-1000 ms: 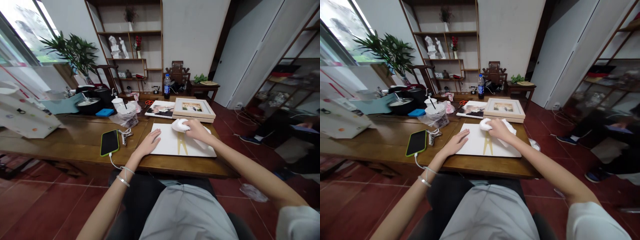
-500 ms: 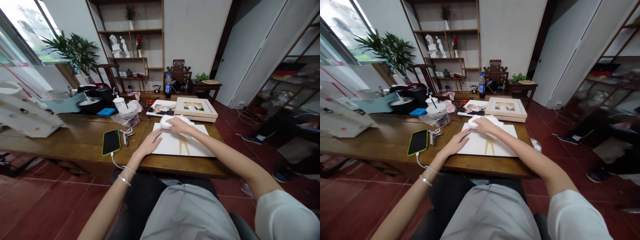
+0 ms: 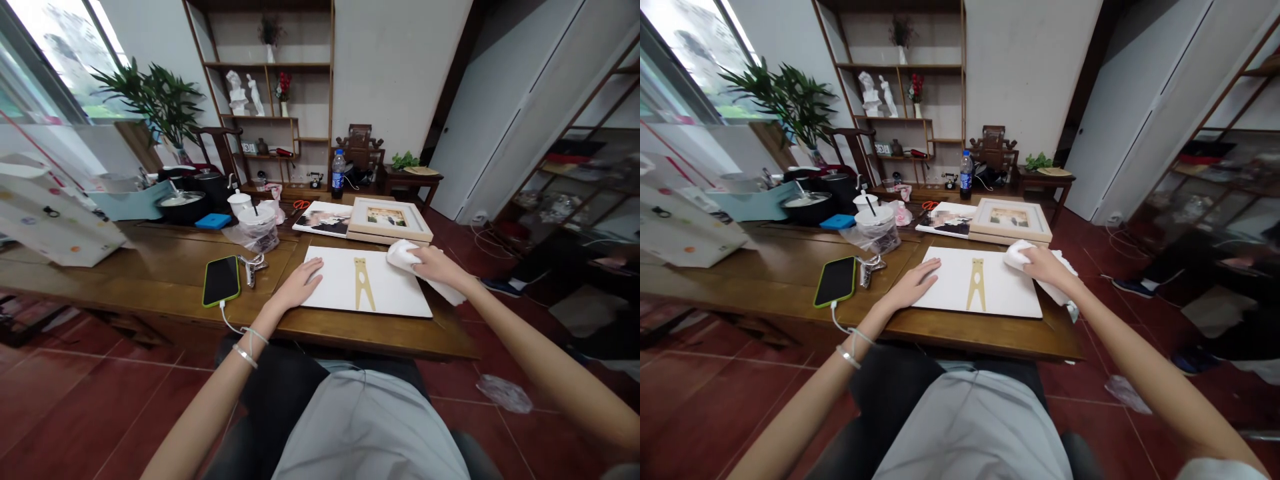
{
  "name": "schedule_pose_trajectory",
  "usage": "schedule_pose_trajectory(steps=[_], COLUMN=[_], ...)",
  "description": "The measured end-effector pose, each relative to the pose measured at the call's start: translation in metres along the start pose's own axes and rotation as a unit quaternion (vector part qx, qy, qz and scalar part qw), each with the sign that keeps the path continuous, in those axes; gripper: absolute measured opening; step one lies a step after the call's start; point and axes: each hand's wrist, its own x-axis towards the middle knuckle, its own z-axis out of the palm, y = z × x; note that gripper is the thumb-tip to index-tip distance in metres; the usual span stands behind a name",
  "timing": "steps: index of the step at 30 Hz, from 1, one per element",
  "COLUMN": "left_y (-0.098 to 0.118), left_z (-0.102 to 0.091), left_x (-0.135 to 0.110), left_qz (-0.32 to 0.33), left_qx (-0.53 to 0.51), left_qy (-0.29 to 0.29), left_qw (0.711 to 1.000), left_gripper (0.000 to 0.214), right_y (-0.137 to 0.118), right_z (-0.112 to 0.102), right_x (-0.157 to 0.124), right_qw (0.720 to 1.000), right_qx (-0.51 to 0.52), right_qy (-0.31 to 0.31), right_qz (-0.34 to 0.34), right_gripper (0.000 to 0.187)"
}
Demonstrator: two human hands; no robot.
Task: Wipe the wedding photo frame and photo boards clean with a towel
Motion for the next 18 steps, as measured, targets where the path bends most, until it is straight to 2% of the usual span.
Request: schedule_pose_trajectory(steps=[11, 14, 18], left_y=[-0.005, -0.006, -0.006], left_z=[0.002, 0.002, 0.003], left_x=[0.001, 0.001, 0.001], left_qz=[0.006, 0.004, 0.009], left_qx=[0.003, 0.003, 0.003], left_qy=[-0.004, -0.005, -0.004], left_qw=[1.0, 1.0, 1.0], left_gripper=[0.047, 0.046, 0.047], right_y=[-0.069, -0.071, -0.057], right_z=[0.015, 0.019, 0.029], right_x=[0.053, 0.054, 0.04], right_qw=[0.997, 0.995, 0.995], right_qx=[0.053, 0.069, 0.072], right_qy=[0.024, 0.019, 0.006], right_qz=[-0.054, -0.063, -0.069], right_gripper=[0.032, 0.033, 0.045])
